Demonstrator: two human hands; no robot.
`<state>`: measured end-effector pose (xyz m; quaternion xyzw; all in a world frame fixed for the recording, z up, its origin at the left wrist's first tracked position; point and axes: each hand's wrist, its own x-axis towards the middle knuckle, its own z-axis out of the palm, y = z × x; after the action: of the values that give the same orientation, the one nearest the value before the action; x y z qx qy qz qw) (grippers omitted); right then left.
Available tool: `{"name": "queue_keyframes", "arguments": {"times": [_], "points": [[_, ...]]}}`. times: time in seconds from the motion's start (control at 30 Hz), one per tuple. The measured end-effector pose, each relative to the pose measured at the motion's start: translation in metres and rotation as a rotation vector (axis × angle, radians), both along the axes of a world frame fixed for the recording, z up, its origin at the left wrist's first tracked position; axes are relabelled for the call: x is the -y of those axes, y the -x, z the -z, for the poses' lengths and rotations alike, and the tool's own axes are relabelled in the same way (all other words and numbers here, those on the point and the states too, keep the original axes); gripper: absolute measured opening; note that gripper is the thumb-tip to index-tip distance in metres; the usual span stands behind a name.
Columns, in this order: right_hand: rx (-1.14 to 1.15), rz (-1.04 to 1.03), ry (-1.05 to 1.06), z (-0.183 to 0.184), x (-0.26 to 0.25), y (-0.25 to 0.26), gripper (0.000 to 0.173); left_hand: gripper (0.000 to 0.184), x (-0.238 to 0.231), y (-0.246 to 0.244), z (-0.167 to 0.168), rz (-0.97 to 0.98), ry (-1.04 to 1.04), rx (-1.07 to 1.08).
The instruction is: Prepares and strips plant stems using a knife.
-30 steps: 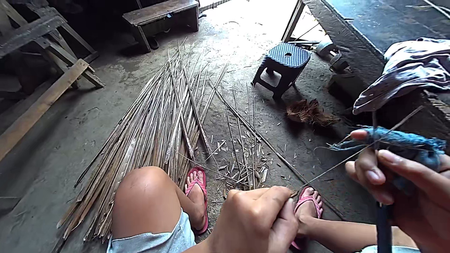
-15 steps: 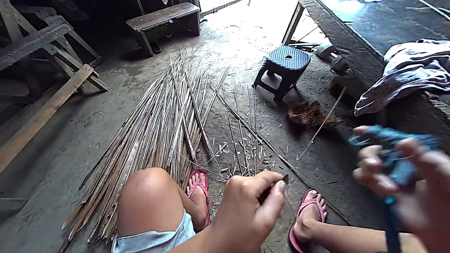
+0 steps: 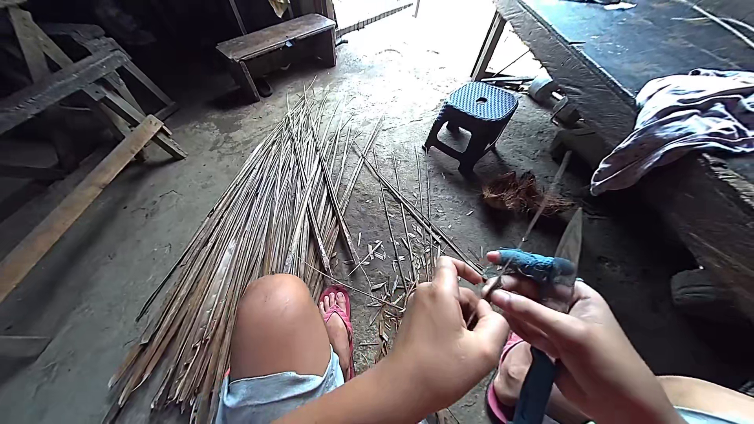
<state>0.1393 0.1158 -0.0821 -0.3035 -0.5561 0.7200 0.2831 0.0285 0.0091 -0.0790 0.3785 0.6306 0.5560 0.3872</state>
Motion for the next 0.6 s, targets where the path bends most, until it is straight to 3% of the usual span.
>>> {"name": "queue_keyframes", "arguments": {"times": [0.1, 0.2, 0.27, 0.4, 0.5, 0.6], "points": [[-0.050, 0.083, -0.035, -0.002, -0.009, 0.002, 0.038, 0.022, 0.005, 0.004, -0.002, 0.143, 0.062, -0.119], [0.005, 0.053, -0.100, -0.005, -0.024, -0.002, 0.030, 0.025, 0.007, 0.007, -0.002, 0.199, 0.087, -0.038], [0.088, -0.122, -0.163, -0.002, -0.038, -0.010, 0.033, 0.028, 0.008, 0.011, -0.001, 0.124, 0.058, 0.072], [0.230, -0.523, -0.207, 0.009, -0.057, -0.021, 0.062, 0.020, 0.003, 0.023, -0.004, -0.058, -0.012, 0.226], [0.558, -0.485, -0.227, 0.028, -0.063, -0.012, 0.043, 0.005, 0.002, 0.025, -0.006, -0.097, 0.008, 0.230], [0.831, -0.500, -0.589, 0.029, -0.055, -0.009, 0.028, 0.019, -0.002, 0.025, -0.005, -0.136, 0.100, 0.104]]}}
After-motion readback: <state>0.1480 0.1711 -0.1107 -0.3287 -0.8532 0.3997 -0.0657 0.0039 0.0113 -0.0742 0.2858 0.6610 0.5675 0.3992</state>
